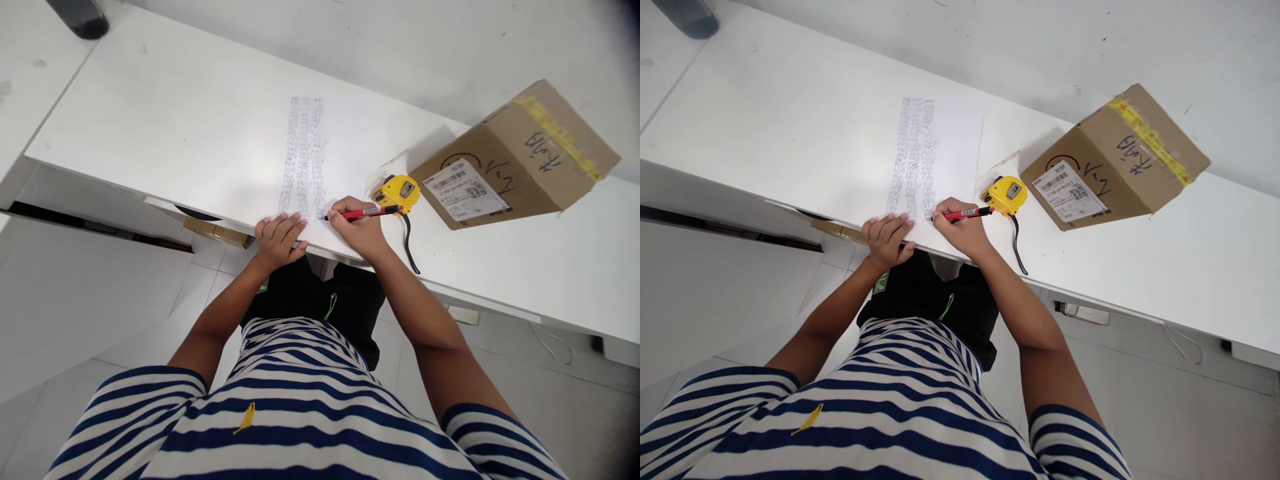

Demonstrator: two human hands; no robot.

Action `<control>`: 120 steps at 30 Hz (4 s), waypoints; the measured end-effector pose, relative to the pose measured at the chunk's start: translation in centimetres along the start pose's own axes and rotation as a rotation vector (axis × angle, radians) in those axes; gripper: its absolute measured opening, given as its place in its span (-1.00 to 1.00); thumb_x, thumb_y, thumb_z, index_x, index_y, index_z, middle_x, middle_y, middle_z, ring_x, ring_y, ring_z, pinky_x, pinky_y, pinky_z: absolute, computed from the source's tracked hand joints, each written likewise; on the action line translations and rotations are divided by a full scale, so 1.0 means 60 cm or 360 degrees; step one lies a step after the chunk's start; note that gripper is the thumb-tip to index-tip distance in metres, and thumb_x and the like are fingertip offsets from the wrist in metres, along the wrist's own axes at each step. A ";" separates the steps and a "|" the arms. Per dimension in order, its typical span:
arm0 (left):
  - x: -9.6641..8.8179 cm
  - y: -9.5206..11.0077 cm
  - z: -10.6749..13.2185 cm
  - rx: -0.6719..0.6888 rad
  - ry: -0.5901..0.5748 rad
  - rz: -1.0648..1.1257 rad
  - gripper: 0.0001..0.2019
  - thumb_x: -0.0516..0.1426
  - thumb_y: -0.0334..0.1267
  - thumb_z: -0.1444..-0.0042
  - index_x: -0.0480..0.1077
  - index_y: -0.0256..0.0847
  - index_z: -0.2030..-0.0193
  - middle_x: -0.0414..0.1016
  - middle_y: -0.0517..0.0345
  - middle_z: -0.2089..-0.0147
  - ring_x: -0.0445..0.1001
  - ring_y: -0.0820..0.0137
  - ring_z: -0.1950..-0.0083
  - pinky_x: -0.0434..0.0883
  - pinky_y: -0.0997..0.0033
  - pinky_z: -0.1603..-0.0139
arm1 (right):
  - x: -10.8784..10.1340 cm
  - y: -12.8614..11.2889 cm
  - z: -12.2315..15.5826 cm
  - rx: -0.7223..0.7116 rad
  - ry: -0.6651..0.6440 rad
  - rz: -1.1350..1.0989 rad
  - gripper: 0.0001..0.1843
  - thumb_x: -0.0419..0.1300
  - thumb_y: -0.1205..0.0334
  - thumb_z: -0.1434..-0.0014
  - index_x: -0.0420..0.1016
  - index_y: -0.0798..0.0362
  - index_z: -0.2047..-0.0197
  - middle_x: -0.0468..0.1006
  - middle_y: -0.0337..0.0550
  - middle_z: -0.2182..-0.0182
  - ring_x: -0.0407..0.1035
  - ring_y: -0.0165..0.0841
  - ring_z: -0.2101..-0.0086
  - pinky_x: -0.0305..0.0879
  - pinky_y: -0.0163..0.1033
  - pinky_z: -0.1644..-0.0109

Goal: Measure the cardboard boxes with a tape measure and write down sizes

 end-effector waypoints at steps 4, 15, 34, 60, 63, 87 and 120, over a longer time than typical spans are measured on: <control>-0.002 0.000 -0.001 -0.0001 -0.0006 -0.0033 -0.43 0.18 0.26 -0.12 0.62 0.04 -0.15 0.62 -0.02 -0.30 0.49 -0.06 -0.38 0.18 -0.16 -0.45 | 0.001 -0.002 0.000 -0.0013 -0.0067 -0.0021 -0.84 0.29 0.16 -0.14 0.47 -0.02 0.45 0.51 -0.29 0.54 0.34 -0.39 0.46 0.32 -0.24 0.33; 0.014 -0.012 0.003 0.0127 0.0180 -0.0145 -0.43 0.17 0.27 -0.13 0.63 0.04 -0.15 0.65 -0.01 -0.27 0.52 -0.02 -0.31 0.21 -0.09 -0.39 | 0.000 0.000 0.000 0.0016 -0.0006 -0.0006 -0.85 0.26 0.21 -0.15 0.44 -0.02 0.45 0.45 -0.31 0.55 0.31 -0.41 0.46 0.30 -0.26 0.34; 0.035 -0.030 0.010 0.0466 0.0611 -0.0174 -0.40 0.07 0.35 -0.23 0.63 0.04 -0.14 0.72 0.01 -0.14 0.60 0.08 -0.19 0.18 0.00 -0.38 | -0.001 -0.001 0.003 -0.0087 0.0014 -0.0034 -0.86 0.24 0.24 -0.12 0.42 -0.01 0.47 0.41 -0.36 0.58 0.25 -0.46 0.51 0.25 -0.28 0.36; 0.010 -0.018 0.009 0.0611 0.0905 -0.0448 -0.48 0.04 0.26 -0.29 0.67 0.03 -0.03 0.76 0.06 -0.03 0.60 0.14 -0.07 0.17 0.10 -0.35 | 0.002 0.008 0.003 -0.0212 0.0093 0.0151 -0.83 0.22 0.14 -0.22 0.47 -0.02 0.39 0.48 -0.26 0.48 0.36 -0.36 0.42 0.35 -0.21 0.27; 0.006 -0.024 0.006 0.0560 0.0862 -0.0379 -0.47 0.03 0.27 -0.28 0.67 0.02 -0.01 0.76 0.03 -0.02 0.59 0.12 -0.07 0.17 0.10 -0.33 | 0.008 0.011 -0.006 -0.0283 0.0349 0.0460 -0.79 0.14 0.13 -0.34 0.56 -0.02 0.09 0.58 -0.07 0.16 0.48 -0.25 0.17 0.45 -0.10 0.03; -0.096 0.073 -0.007 0.0274 0.0668 -0.0245 -0.70 0.08 -0.06 -0.39 0.61 -0.11 0.06 0.69 -0.10 -0.08 0.54 0.08 -0.16 0.19 -0.05 -0.26 | -0.122 0.106 -0.014 0.0381 0.0474 0.0460 -0.15 0.20 -0.16 -0.22 0.22 0.11 -0.44 0.38 0.29 -0.38 0.23 0.12 -0.39 -0.01 0.38 -0.51; -0.121 0.254 -0.172 0.0094 -0.0524 0.0841 -0.31 -0.12 0.39 -0.35 0.40 0.00 -0.33 0.51 -0.16 -0.38 0.53 0.11 -0.35 0.58 0.08 -0.08 | -0.306 0.045 0.252 0.0027 0.0623 -0.1444 0.07 0.65 -0.10 0.24 0.42 -0.19 -0.34 0.73 -0.05 -0.04 0.67 -0.23 0.17 0.67 -0.19 0.22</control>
Point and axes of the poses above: each hand's wrist, its own z-axis away from the middle knuckle, its own x-axis out of the palm, y = z × x, the point moved 3 cm from there along -z, towards the middle knuckle
